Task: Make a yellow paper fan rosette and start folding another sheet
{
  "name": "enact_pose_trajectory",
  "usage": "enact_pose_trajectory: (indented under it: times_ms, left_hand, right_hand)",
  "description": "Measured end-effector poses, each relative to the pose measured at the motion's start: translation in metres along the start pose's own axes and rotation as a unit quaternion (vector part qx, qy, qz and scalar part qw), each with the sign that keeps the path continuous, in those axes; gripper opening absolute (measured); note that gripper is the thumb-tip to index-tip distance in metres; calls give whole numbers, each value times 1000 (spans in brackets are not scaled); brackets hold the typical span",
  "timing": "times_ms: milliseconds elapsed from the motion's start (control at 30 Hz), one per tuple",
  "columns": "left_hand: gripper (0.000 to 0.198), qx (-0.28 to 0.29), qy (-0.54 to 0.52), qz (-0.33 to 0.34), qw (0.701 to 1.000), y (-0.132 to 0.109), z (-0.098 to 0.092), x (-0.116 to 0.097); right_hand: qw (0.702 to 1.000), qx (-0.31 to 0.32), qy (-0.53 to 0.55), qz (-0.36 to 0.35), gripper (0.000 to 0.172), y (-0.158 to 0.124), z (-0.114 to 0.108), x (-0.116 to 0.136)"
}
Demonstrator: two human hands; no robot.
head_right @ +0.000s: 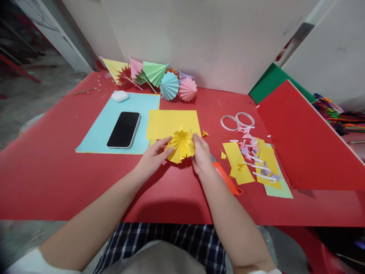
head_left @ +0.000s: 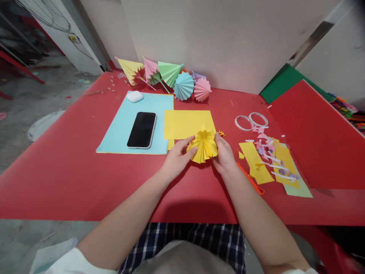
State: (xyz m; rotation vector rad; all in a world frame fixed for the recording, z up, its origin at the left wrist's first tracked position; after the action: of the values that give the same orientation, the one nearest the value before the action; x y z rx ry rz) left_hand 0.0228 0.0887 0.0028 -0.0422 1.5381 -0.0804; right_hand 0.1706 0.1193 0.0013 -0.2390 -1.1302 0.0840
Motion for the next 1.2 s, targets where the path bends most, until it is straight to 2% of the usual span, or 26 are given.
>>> enact_pose_trajectory:
  times_ms: [200, 367, 600, 767, 933, 1100, 1200]
  left_hand:
    - [44, 7, 30, 10, 999, 2, -1, 0]
    - [42, 35, -72, -35, 996, 1, -1, -5]
    - [41, 54, -142, -70, 986, 1, 0, -12]
    - [47, 34, -129, -52, 990, 2, -4, -14]
    - [43, 27, -140, -36, 989, 2, -8, -15]
    - [44, 27, -211, -49, 976, 3, -8, -18]
    - [43, 0, -226, -41, 973, 4, -11, -19]
  right_hand:
    - [1000, -2, -3, -3, 29, 0, 0, -2]
    - [1000, -3, -6, -2, 29, 0, -2, 0]
    - [1000, 0, -8, -5, 31, 3, -5, -1]
    - [1000, -7, 1, 11, 30, 2, -5, 2]
    - [998, -24, -11, 57, 30, -1, -5, 5]
    - [997, 6, -17, 72, 30, -1, -5, 4]
    - [998, 28, -12, 51, 26, 1, -7, 5]
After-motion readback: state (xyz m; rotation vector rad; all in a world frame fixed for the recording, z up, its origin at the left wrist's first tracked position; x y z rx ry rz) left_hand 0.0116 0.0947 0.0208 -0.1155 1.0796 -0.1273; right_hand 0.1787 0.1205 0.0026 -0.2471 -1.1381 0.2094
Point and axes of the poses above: each hand's wrist, its own y-axis towards the middle knuckle, its own z-axis out of the palm, x = y × z, the point moved 2 cm from there along y, towards the middle knuckle
